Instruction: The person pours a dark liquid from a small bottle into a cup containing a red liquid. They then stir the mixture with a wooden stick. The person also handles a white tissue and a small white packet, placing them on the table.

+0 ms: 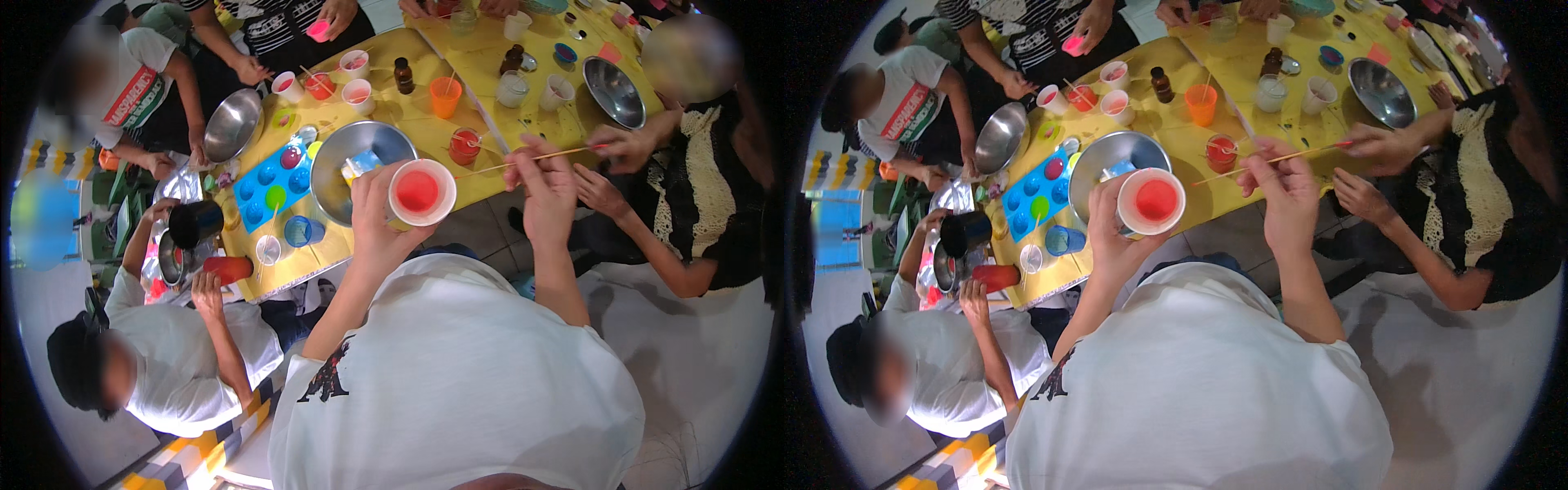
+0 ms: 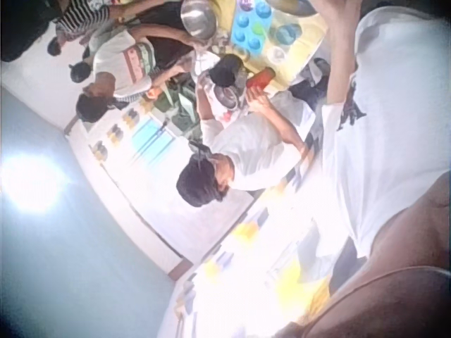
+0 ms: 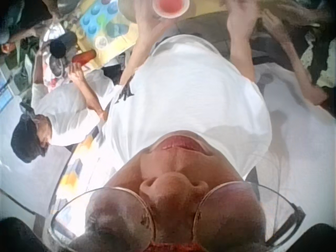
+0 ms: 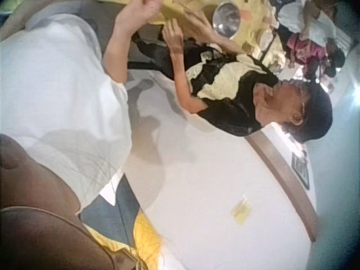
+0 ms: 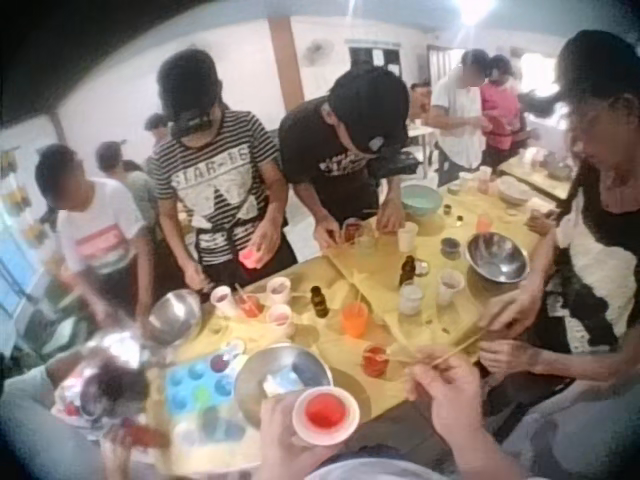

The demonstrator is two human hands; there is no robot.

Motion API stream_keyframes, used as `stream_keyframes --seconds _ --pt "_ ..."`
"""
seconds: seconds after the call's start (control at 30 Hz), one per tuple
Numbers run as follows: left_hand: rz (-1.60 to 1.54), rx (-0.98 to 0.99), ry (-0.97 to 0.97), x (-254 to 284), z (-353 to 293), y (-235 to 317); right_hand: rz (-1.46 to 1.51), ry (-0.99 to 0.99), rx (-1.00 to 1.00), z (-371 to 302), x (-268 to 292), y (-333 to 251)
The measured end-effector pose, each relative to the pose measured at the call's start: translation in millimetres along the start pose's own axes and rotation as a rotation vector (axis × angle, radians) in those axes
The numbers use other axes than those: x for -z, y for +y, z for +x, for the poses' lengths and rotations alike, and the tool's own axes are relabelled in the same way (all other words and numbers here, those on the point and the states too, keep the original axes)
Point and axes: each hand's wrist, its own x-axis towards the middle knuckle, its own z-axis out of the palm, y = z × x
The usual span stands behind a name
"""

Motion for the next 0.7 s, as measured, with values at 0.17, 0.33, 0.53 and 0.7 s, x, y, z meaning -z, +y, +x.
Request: stream_keyframes --seconds 0.17,0.33,0.53,0.7 --pt "0.009 -0.045 -0.013 0.5 -5.4 -2.8 -0.062 -0.303 0.284 -15.5 -28.7 -49.4" --pt "-0.023 -0.034 -0.011 0.9 -6.5 3.4 -0.598 -0.457 0.567 -23.2 -44.1 -64.3" --pt "-0.016 -0.024 0.001 0.4 -13.3 -0.7 -0.39 -0.24 0.543 -33.3 -35.1 -63.8" --pt "0.013 -0.038 -0.04 0.1 -12.7 3.1 -0.485 -0.473 0.562 -27.5 -33.0 -62.2"
